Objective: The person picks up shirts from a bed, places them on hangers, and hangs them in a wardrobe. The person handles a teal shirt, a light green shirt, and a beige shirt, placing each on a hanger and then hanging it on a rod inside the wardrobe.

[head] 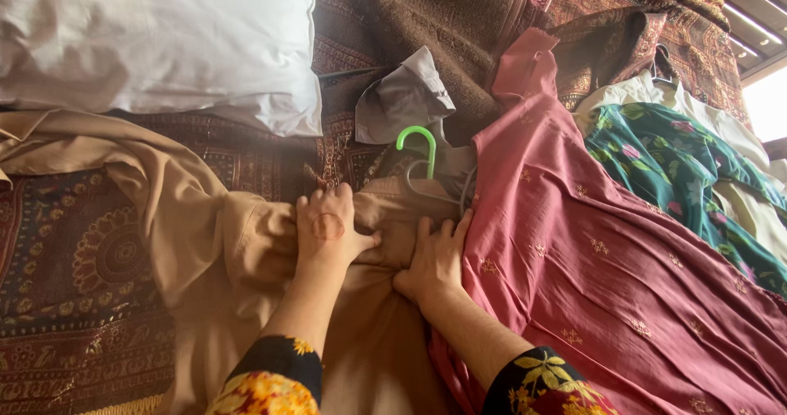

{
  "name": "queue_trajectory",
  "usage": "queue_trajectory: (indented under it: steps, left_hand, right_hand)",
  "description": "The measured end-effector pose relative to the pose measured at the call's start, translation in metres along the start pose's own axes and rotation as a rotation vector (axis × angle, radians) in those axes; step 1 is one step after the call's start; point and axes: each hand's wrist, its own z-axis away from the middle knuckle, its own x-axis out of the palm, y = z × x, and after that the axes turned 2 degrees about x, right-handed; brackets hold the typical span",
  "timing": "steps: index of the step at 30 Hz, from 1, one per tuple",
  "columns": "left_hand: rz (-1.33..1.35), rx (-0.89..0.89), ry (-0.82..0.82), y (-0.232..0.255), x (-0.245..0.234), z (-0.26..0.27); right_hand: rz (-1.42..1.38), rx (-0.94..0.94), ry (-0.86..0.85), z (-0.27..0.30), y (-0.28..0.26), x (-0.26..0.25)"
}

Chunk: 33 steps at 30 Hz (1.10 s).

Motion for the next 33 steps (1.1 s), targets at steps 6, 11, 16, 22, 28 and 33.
queue_trajectory:
  steps: [6,11,16,22,28,33]
  left_hand:
    - [0.043,-0.093,-0.089,-0.001,-0.014,0.026]
    - [0.098,-0.293,-0.106,-0.013,-0.066,0.107]
    - [0.171,-0.664,-0.342,-0.037,-0.121,0.175]
    - [0.29,-0.814,-0.171,-0.022,-0.189,0.282]
    - [0.234,-0.885,0.091,0.032,-0.242,0.396]
    - [0.277,-0.964,0.298,0.062,-0.278,0.5]
  right_hand:
    - [-0.164,-0.161,0.146,0.019,0.029,0.011]
    - [-0.592,-0.508,0.527,0.068,0.051,0.012]
    - [-0.648,-0.71,0.559,0.122,0.055,0.013]
    - [-0.692,-0.791,0.606,0.179,0.048,-0.022]
    - [-1.169,-0.676,0.335,0.252,0.017,-0.049]
    - [-1.432,-0.466,-0.3,0.32,0.001,-0.091]
